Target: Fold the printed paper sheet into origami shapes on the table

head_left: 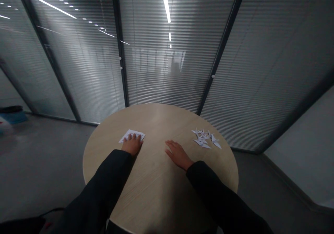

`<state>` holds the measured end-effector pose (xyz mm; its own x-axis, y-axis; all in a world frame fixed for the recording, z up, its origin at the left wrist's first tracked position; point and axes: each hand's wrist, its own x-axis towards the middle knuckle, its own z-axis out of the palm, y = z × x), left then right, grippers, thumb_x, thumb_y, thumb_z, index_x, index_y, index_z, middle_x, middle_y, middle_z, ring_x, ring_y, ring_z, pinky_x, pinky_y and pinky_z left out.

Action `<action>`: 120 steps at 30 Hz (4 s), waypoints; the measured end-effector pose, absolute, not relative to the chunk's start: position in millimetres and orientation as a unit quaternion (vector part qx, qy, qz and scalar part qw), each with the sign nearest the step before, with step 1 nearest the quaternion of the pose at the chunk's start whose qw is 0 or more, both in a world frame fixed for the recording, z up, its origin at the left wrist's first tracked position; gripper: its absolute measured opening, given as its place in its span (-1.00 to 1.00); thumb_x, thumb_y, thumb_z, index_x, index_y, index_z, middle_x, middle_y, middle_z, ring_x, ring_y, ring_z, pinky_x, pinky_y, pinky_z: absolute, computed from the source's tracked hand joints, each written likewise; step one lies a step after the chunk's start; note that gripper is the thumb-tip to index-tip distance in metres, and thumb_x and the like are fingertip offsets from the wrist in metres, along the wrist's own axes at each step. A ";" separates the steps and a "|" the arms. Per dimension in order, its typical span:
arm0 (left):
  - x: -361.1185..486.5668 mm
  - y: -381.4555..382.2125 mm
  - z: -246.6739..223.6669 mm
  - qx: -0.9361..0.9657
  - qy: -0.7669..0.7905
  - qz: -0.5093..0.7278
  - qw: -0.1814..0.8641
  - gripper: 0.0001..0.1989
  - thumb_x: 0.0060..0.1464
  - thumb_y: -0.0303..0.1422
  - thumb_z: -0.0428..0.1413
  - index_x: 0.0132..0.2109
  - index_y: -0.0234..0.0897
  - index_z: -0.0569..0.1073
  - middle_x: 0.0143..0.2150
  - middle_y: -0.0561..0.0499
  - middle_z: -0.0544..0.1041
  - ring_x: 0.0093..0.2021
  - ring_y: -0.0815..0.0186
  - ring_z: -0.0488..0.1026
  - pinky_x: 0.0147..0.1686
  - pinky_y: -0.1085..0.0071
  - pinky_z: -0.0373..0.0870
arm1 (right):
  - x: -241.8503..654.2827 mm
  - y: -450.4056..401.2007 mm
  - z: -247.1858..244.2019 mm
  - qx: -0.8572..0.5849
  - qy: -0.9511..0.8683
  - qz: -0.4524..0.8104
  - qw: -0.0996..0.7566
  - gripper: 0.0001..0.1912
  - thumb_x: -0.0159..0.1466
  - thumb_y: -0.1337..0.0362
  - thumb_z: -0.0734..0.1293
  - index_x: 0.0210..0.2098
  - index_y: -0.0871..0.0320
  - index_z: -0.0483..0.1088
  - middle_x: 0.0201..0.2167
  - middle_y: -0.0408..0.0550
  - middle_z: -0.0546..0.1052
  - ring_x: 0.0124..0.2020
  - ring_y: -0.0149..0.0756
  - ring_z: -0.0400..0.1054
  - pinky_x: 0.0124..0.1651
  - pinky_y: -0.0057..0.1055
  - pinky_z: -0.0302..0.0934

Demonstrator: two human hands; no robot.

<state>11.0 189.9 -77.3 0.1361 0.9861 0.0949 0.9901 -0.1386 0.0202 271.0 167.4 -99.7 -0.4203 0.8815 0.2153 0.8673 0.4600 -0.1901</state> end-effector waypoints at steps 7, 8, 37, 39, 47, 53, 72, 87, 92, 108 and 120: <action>33.2 188.8 -79.1 -0.751 -0.649 -0.086 0.087 -0.44 0.29 -0.11 -0.23 0.27 -0.31 0.24 0.31 -0.31 0.21 0.32 -0.15 0.06 0.19 -0.17 0.02 | 273.9 175.2 -104.3 -0.515 -0.842 0.008 0.160 -0.50 0.38 0.19 0.08 0.22 0.32 0.20 0.25 0.14 0.28 0.30 -0.16 0.08 0.33 -0.18 -0.07; 37.8 187.3 -80.1 -0.749 -0.644 -0.110 0.108 -0.43 0.28 -0.10 -0.22 0.28 -0.33 0.23 0.32 -0.31 0.20 0.34 -0.15 0.02 0.22 -0.17 -0.03 | 275.2 176.4 -104.9 -0.518 -0.840 0.003 0.162 -0.50 0.38 0.19 0.07 0.22 0.32 0.21 0.25 0.15 0.28 0.30 -0.16 0.08 0.33 -0.18 -0.06; 48.7 151.2 -85.2 -0.822 -0.565 -0.069 0.013 -0.38 0.22 0.08 -0.27 0.34 0.05 0.09 0.39 -0.06 0.08 0.39 -0.06 -0.11 0.25 -0.06 -0.13 | 279.9 154.0 -87.3 -0.616 -0.786 0.022 0.052 -0.40 0.38 -0.08 -0.01 0.34 -0.04 -0.03 0.39 0.10 -0.05 0.38 0.11 -0.20 0.27 0.22 -0.30; 51.3 152.4 -84.5 -0.827 -0.558 -0.067 0.015 -0.39 0.22 0.08 -0.27 0.34 0.04 0.09 0.39 -0.07 0.08 0.38 -0.07 -0.11 0.25 -0.06 -0.13 | 279.3 153.6 -86.7 -0.617 -0.785 0.020 0.053 -0.40 0.38 -0.07 0.00 0.34 -0.05 -0.03 0.39 0.10 -0.05 0.38 0.12 -0.20 0.28 0.22 -0.29; 56.2 157.4 -87.5 -0.829 -0.555 -0.070 0.005 -0.37 0.21 0.10 -0.30 0.35 0.05 0.06 0.41 -0.05 0.04 0.39 -0.08 -0.14 0.25 -0.09 -0.15 | 279.0 154.0 -89.3 -0.616 -0.786 0.012 0.051 -0.40 0.38 -0.06 -0.01 0.34 -0.03 -0.03 0.39 0.11 -0.06 0.38 0.11 -0.20 0.28 0.22 -0.29; 57.3 157.5 -87.4 -0.826 -0.561 -0.060 -0.007 -0.38 0.22 0.08 -0.29 0.36 0.05 0.03 0.42 -0.04 0.00 0.40 -0.09 -0.17 0.26 -0.09 -0.17 | 279.7 155.5 -92.3 -0.614 -0.788 0.006 0.044 -0.40 0.39 -0.05 -0.02 0.35 -0.02 -0.06 0.39 0.12 -0.07 0.38 0.12 -0.23 0.28 0.23 -0.30; 57.7 158.0 -85.5 -0.840 -0.540 -0.055 0.013 -0.38 0.24 0.04 -0.28 0.35 -0.03 0.07 0.40 -0.15 0.06 0.37 -0.15 -0.10 0.23 -0.14 -0.15 | 280.2 157.5 -93.6 -0.611 -0.791 0.000 0.036 -0.39 0.39 -0.05 -0.03 0.36 0.01 -0.06 0.39 0.15 -0.08 0.38 0.13 -0.23 0.26 0.25 -0.29; 58.7 156.4 -81.6 -0.838 -0.543 -0.051 -0.003 -0.39 0.25 0.02 -0.25 0.35 -0.05 0.07 0.40 -0.17 0.04 0.37 -0.18 -0.12 0.24 -0.16 -0.15 | 280.3 156.4 -93.1 -0.609 -0.793 -0.001 0.037 -0.39 0.39 -0.04 -0.02 0.36 0.03 -0.07 0.39 0.17 -0.08 0.38 0.16 -0.24 0.26 0.26 -0.28; 58.1 157.6 -83.3 -0.837 -0.545 -0.045 0.004 -0.39 0.24 0.04 -0.28 0.36 -0.02 0.06 0.40 -0.14 0.05 0.38 -0.16 -0.12 0.23 -0.14 -0.13 | 279.8 156.6 -91.9 -0.610 -0.792 0.004 0.033 -0.39 0.39 -0.04 -0.02 0.36 0.01 -0.09 0.39 0.14 -0.09 0.38 0.15 -0.24 0.27 0.25 -0.28; 57.6 157.2 -82.7 -0.842 -0.537 -0.052 0.005 -0.40 0.26 0.01 -0.25 0.35 -0.07 0.08 0.39 -0.21 0.05 0.37 -0.20 -0.11 0.22 -0.17 -0.11 | 279.0 156.0 -89.8 -0.615 -0.788 0.009 0.024 -0.38 0.39 -0.05 -0.04 0.36 0.01 -0.10 0.39 0.15 -0.11 0.38 0.15 -0.25 0.27 0.24 -0.29; 57.1 158.5 -85.3 -0.842 -0.537 -0.054 0.008 -0.39 0.25 0.02 -0.26 0.35 -0.07 0.08 0.39 -0.19 0.07 0.36 -0.18 -0.08 0.21 -0.17 -0.09 | 279.1 155.1 -90.1 -0.612 -0.790 0.003 0.028 -0.39 0.39 -0.04 -0.04 0.36 0.01 -0.10 0.39 0.16 -0.10 0.38 0.16 -0.24 0.27 0.25 -0.29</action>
<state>57.1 158.5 -85.3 0.4179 0.9029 0.1006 0.9048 -0.4236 0.0440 279.1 155.1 -90.1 -0.2493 0.9676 0.0408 0.9672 0.2509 -0.0397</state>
